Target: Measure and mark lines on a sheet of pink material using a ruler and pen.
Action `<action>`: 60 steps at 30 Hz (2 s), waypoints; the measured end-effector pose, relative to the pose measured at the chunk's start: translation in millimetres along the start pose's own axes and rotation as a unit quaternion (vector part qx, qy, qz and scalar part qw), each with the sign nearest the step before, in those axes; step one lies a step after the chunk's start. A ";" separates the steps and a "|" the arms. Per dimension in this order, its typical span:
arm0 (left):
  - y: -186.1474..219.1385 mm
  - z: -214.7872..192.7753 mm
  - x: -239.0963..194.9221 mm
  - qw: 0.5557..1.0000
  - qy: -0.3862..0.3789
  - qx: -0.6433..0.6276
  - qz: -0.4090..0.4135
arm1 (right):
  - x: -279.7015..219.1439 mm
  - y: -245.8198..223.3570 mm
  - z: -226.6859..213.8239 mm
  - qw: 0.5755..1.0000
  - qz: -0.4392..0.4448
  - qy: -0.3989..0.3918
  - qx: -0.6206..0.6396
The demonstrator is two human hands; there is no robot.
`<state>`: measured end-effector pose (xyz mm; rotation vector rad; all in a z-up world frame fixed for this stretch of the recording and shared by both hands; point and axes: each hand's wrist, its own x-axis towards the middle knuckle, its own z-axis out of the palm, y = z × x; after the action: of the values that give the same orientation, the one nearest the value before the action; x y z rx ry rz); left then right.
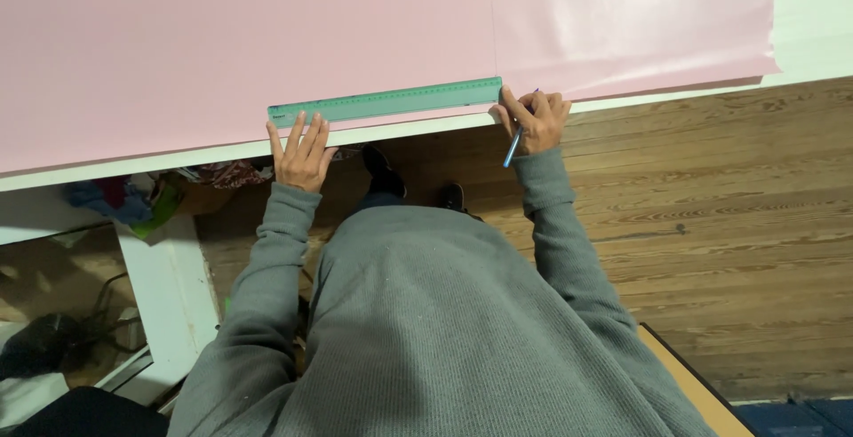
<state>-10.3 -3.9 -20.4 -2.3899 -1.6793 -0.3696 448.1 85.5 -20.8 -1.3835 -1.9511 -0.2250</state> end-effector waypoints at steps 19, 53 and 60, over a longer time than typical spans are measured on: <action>22.3 -23.0 14.2 0.986 -0.153 -0.025 -0.060 | 63.8 -48.5 -43.5 0.818 0.325 0.089 0.466; 7.2 -55.5 33.3 0.907 -0.408 -0.054 0.088 | 157.1 -278.7 161.9 0.741 0.119 -0.492 0.440; 7.0 -57.2 33.2 0.910 -0.403 -0.044 0.088 | 155.7 -279.6 163.2 0.731 0.127 -0.486 0.462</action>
<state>1.9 6.2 44.2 -2.9538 -1.6860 0.6872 103.8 173.1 32.4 -1.0429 -2.0079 1.6980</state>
